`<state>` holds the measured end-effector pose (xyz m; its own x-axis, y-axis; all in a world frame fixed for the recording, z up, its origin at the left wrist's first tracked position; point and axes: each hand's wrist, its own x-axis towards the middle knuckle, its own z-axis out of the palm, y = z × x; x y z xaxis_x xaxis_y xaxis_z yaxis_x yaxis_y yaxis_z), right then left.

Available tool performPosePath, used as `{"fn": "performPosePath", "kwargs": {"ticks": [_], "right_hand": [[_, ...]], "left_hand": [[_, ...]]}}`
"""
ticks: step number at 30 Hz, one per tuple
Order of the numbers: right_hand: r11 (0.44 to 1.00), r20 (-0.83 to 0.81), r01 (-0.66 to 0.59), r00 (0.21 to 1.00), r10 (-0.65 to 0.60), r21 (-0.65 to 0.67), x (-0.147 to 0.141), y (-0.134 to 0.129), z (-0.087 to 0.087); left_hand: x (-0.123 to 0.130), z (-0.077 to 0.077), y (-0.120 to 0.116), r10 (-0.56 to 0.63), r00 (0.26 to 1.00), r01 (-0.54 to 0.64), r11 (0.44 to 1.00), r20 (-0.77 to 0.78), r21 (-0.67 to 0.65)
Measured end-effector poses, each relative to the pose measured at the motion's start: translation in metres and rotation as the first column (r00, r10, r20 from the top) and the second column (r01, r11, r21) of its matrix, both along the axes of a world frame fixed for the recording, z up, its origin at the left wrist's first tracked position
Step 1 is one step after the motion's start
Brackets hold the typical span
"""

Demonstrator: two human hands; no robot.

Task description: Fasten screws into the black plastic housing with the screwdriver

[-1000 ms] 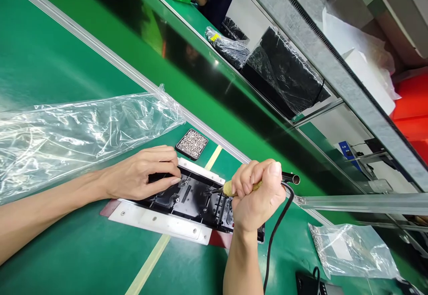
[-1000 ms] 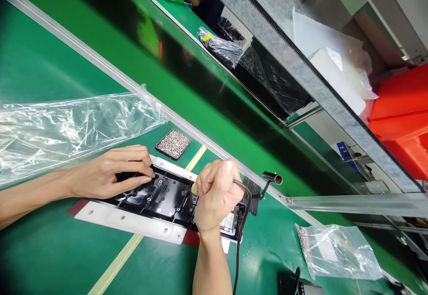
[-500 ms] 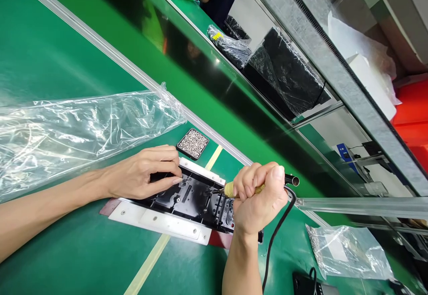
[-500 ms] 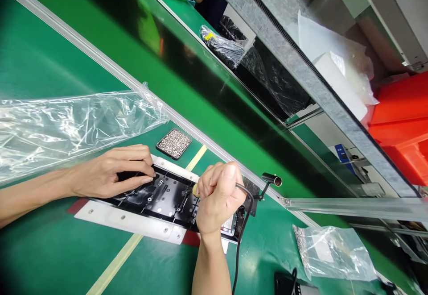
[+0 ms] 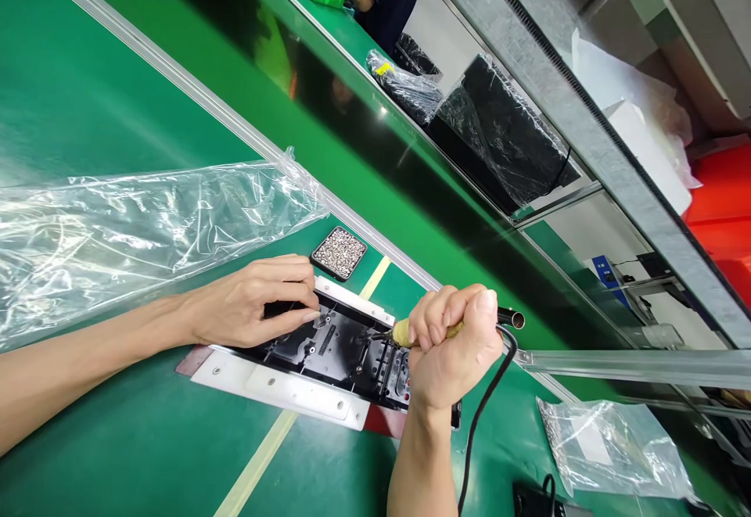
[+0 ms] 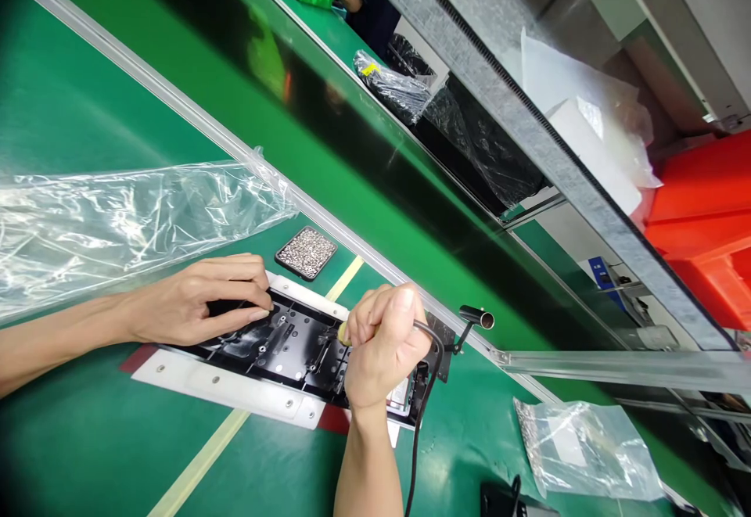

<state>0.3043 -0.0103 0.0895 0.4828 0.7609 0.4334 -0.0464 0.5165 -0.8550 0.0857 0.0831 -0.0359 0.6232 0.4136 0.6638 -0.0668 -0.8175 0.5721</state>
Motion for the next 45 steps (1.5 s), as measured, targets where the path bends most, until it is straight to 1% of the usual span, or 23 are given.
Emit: {"fn": "performPosePath", "kwargs": {"ticks": [3,8,19,24,32,38,45], "right_hand": [[1.000,0.007,0.000,1.000,0.000,-0.004,-0.0002,0.0007,0.0001],[0.999,0.044,0.034,0.998,-0.033,-0.022,0.0003,0.0000,-0.0002],[0.998,0.057,0.053,0.997,-0.050,-0.040,-0.0001,-0.0005,-0.0004],[1.000,0.038,0.022,0.999,-0.021,-0.020,-0.0002,0.0000,-0.0001],[0.997,0.092,0.066,0.994,-0.062,-0.038,-0.0009,0.0006,-0.0002],[0.999,0.055,0.032,0.998,-0.031,-0.021,-0.0014,0.0010,-0.0009],[0.999,0.055,0.034,0.998,-0.032,-0.034,-0.0018,0.0015,-0.0015]], "left_hand": [[0.0000,-0.0002,0.0000,-0.003,1.000,0.003,1.000,-0.004,0.011],[-0.0004,-0.0014,0.0005,0.003,1.000,-0.003,1.000,-0.008,0.003],[-0.0011,-0.0006,0.0006,-0.003,1.000,0.003,1.000,-0.019,-0.001],[-0.0008,-0.0001,0.0002,-0.002,1.000,0.002,1.000,-0.015,0.010],[-0.0026,-0.0014,0.0010,-0.005,0.999,0.006,1.000,-0.034,0.023],[-0.0031,-0.0021,0.0013,-0.005,0.999,0.006,1.000,-0.040,0.020],[-0.0042,-0.0054,0.0020,-0.008,0.999,0.009,1.000,-0.040,0.017]]}}
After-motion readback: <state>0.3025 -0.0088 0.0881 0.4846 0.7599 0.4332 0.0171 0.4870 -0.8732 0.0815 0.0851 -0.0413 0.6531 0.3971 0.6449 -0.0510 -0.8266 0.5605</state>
